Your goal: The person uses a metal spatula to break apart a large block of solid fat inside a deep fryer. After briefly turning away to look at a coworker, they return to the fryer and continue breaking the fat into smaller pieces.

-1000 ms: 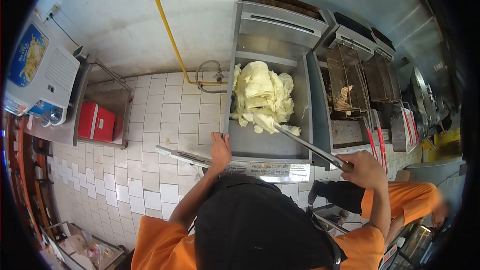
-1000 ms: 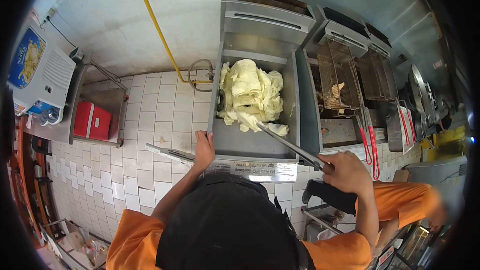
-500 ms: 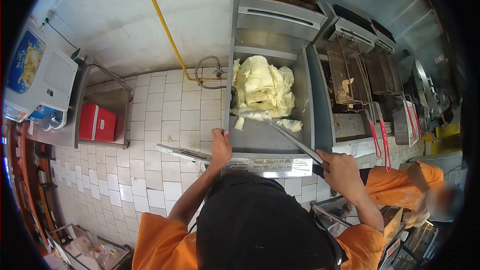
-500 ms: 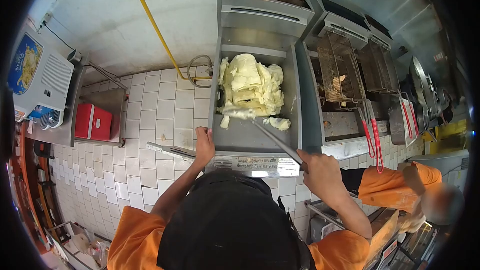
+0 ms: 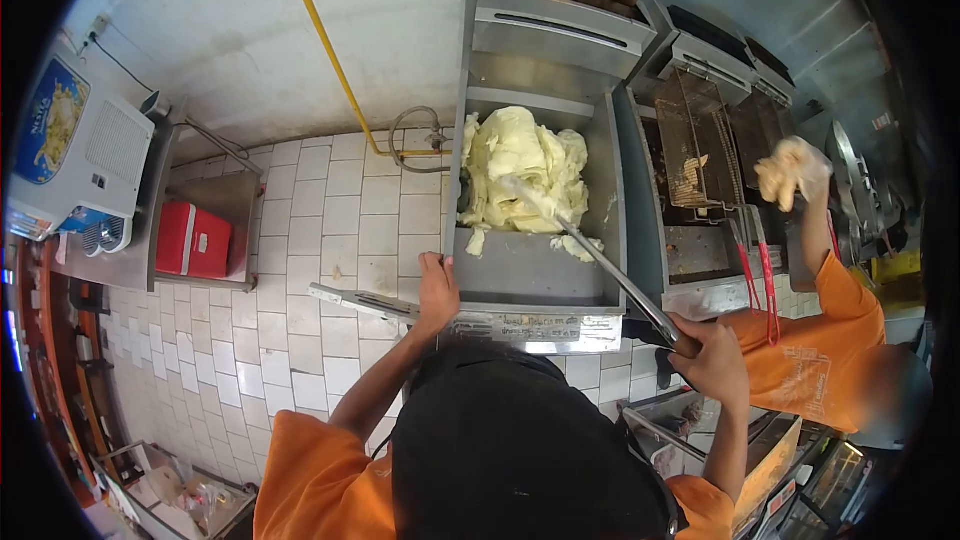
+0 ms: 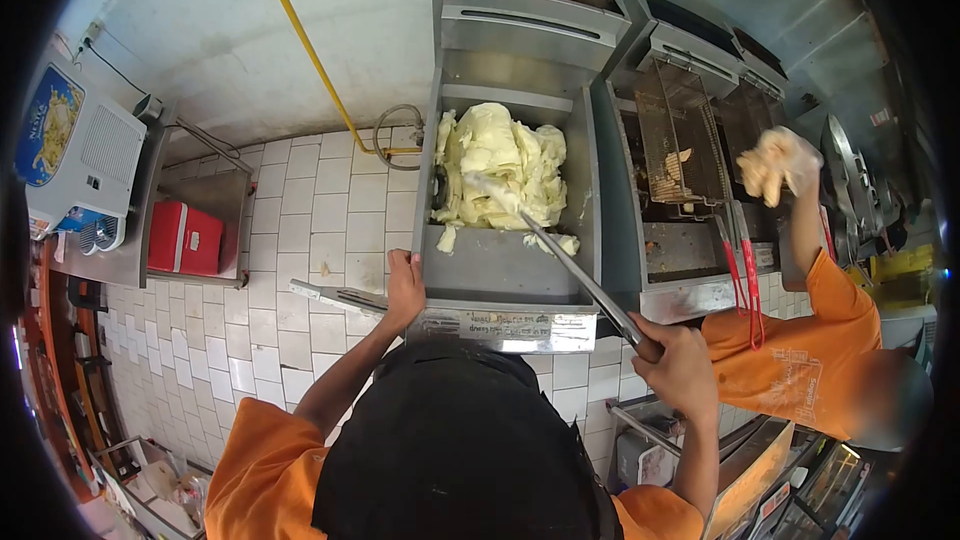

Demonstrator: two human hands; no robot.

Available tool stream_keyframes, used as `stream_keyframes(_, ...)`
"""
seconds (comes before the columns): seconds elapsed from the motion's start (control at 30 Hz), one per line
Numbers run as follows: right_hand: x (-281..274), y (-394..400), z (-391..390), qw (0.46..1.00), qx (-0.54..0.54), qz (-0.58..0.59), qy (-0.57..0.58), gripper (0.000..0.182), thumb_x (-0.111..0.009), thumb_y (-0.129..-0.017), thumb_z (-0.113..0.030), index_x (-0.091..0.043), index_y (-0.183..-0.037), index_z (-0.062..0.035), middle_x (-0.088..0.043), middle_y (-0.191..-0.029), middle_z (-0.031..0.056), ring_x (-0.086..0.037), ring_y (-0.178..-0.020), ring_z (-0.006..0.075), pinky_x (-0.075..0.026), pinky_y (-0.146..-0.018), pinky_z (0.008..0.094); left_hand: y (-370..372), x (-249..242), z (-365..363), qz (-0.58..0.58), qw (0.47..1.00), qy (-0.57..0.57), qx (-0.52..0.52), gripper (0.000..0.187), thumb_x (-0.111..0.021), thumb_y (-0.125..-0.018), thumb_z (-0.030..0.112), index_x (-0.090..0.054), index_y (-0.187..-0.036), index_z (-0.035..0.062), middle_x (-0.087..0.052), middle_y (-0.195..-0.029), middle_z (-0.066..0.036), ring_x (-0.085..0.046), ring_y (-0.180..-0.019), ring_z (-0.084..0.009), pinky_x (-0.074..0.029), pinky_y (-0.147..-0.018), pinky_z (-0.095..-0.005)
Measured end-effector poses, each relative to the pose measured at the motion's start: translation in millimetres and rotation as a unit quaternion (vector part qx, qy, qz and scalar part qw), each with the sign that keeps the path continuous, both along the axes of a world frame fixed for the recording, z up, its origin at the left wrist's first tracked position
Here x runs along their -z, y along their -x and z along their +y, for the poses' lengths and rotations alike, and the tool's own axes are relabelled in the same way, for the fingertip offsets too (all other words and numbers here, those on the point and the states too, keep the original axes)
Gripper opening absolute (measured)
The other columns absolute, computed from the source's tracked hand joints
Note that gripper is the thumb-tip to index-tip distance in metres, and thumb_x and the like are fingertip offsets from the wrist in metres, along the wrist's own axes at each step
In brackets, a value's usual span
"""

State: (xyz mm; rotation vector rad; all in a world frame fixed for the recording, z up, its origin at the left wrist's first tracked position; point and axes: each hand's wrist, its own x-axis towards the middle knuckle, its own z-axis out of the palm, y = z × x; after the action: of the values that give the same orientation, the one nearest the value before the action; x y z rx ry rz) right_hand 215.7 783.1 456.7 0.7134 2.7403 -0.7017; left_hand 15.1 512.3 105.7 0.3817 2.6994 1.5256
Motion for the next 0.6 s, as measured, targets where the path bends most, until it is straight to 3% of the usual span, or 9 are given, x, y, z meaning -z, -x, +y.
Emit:
stream_keyframes(0.07,-3.3,-6.4,-11.2,0.999,-0.025,0.01,-0.037,0.05,-0.065,-0.066,0.001,-0.067,-0.116,-0.0041,-0.051,-0.063,0.0164,-0.052,-0.054,0.0287,-0.045,-0.058,0.0343,-0.3,1.3,-2.0,0.008,1.0,-0.004,0.001,0.022,-0.042,-0.103,0.019,-0.044,-0.104,-0.0027,-0.048,-0.099,-0.024,-0.052,-0.085,-0.043,-0.043,-0.075,-0.0474)
stream_keyframes(0.13,-5.0,-9.9,-21.7,0.996,-0.046,0.018,-0.076,0.05,-0.064,-0.066,0.002,-0.068,-0.116,-0.0052,-0.055,-0.065,0.0161,-0.057,-0.057,0.0297,-0.046,-0.059,0.0363,-2.6,-2.4,-4.2,-0.021,0.996,-0.087,-0.02,0.023,-0.038,-0.104,0.02,-0.045,-0.106,-0.002,-0.049,-0.095,-0.02,-0.052,-0.084,-0.0338,-0.043,-0.078,-0.0417)
stream_keyframes(0.23,-8.1,-11.5,-37.8,0.978,-0.14,-0.026,-0.149,0.055,-0.063,-0.067,0.004,-0.066,-0.12,-0.0091,-0.058,-0.071,0.0102,-0.062,-0.067,0.0301,-0.05,-0.062,0.0407,-6.7,-7.2,-3.4,-0.034,0.991,-0.12,-0.047,0.026,-0.034,-0.105,0.021,-0.046,-0.107,-0.0017,-0.051,-0.093,-0.017,-0.05,-0.084,-0.0273,-0.042,-0.081,-0.0383)
stream_keyframes(0.6,41.6,-7.4,-85.8,0.954,-0.181,-0.076,-0.226,0.064,-0.06,-0.068,0.007,-0.059,-0.129,-0.0085,-0.062,-0.085,0.0113,-0.065,-0.074,0.0264,-0.054,-0.061,0.0355,-0.7,10.4,-6.2,-0.06,0.988,-0.141,-0.022,0.028,-0.032,-0.105,0.023,-0.045,-0.108,-0.002,-0.049,-0.095,-0.017,-0.05,-0.086,-0.027,-0.041,-0.083,-0.0377)
